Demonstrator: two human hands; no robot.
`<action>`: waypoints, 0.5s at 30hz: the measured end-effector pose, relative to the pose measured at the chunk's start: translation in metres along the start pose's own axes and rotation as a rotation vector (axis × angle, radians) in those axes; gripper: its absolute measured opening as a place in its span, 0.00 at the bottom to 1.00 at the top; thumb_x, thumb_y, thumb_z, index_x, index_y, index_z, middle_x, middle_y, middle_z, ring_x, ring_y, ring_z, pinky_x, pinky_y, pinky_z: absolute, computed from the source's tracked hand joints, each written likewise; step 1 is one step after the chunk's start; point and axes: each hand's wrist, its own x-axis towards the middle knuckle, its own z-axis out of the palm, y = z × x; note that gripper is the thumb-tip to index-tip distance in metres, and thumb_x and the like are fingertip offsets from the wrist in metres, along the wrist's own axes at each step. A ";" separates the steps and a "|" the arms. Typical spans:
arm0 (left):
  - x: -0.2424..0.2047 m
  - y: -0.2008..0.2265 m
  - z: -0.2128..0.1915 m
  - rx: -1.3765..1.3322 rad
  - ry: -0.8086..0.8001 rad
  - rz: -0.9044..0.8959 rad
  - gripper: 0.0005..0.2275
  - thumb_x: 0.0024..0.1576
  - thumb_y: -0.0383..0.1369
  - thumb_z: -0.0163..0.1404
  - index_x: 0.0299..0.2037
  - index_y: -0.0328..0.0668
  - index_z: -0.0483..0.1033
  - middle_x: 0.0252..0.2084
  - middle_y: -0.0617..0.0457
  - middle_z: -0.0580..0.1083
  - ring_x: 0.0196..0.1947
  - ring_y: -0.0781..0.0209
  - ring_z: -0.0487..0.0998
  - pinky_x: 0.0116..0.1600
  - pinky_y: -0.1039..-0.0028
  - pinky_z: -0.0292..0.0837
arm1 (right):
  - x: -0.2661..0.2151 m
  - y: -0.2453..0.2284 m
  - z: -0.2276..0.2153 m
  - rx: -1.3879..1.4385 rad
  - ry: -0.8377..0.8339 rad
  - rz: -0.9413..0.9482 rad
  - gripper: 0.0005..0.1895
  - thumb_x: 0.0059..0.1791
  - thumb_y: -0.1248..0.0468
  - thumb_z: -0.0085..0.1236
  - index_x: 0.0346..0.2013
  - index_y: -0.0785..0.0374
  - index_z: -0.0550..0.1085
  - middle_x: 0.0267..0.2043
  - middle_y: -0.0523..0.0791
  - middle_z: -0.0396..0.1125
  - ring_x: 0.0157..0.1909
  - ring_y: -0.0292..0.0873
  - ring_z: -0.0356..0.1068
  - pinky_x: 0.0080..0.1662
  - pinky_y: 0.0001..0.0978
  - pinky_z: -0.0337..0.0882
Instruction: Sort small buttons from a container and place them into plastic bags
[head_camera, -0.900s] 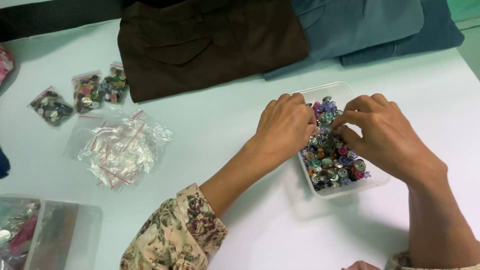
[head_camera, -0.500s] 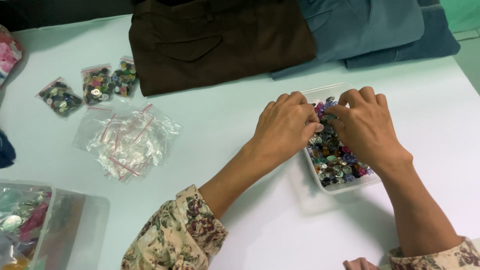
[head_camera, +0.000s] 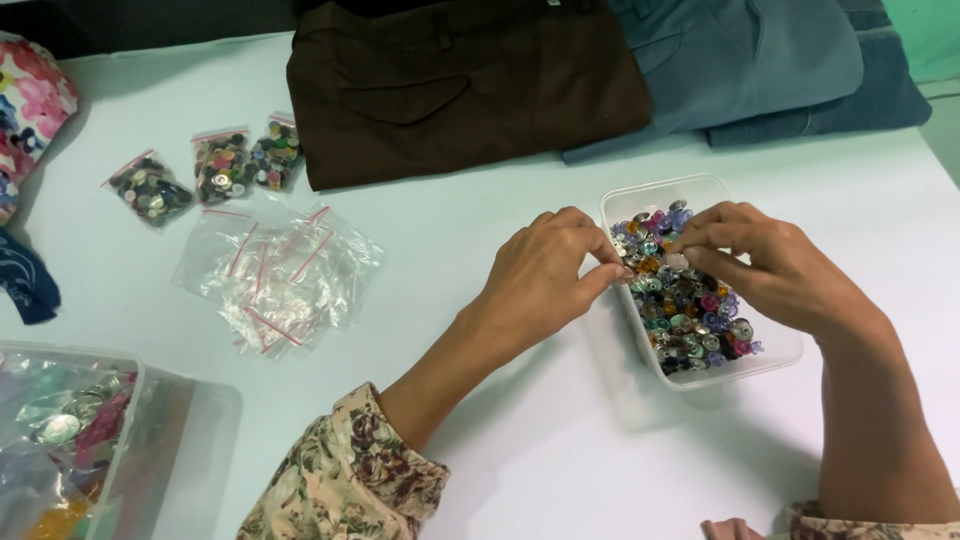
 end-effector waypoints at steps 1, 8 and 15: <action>0.000 0.003 -0.002 0.002 -0.001 0.004 0.08 0.58 0.42 0.53 0.35 0.51 0.82 0.44 0.55 0.77 0.46 0.54 0.75 0.48 0.63 0.69 | -0.001 -0.002 0.000 0.000 0.005 0.001 0.15 0.52 0.56 0.54 0.46 0.58 0.83 0.49 0.43 0.73 0.51 0.41 0.72 0.53 0.35 0.69; -0.015 0.003 -0.024 0.052 -0.112 -0.072 0.07 0.58 0.40 0.52 0.35 0.55 0.83 0.46 0.55 0.77 0.48 0.55 0.76 0.50 0.63 0.69 | -0.011 -0.034 0.027 0.116 -0.033 -0.118 0.14 0.51 0.60 0.54 0.47 0.57 0.83 0.49 0.44 0.73 0.54 0.41 0.73 0.53 0.34 0.72; -0.039 -0.022 -0.070 0.229 -0.312 -0.347 0.09 0.59 0.43 0.52 0.36 0.53 0.80 0.45 0.59 0.77 0.42 0.58 0.76 0.46 0.65 0.68 | -0.010 -0.084 0.075 -0.144 0.088 -0.461 0.10 0.53 0.64 0.54 0.46 0.56 0.81 0.42 0.44 0.71 0.49 0.45 0.68 0.51 0.37 0.68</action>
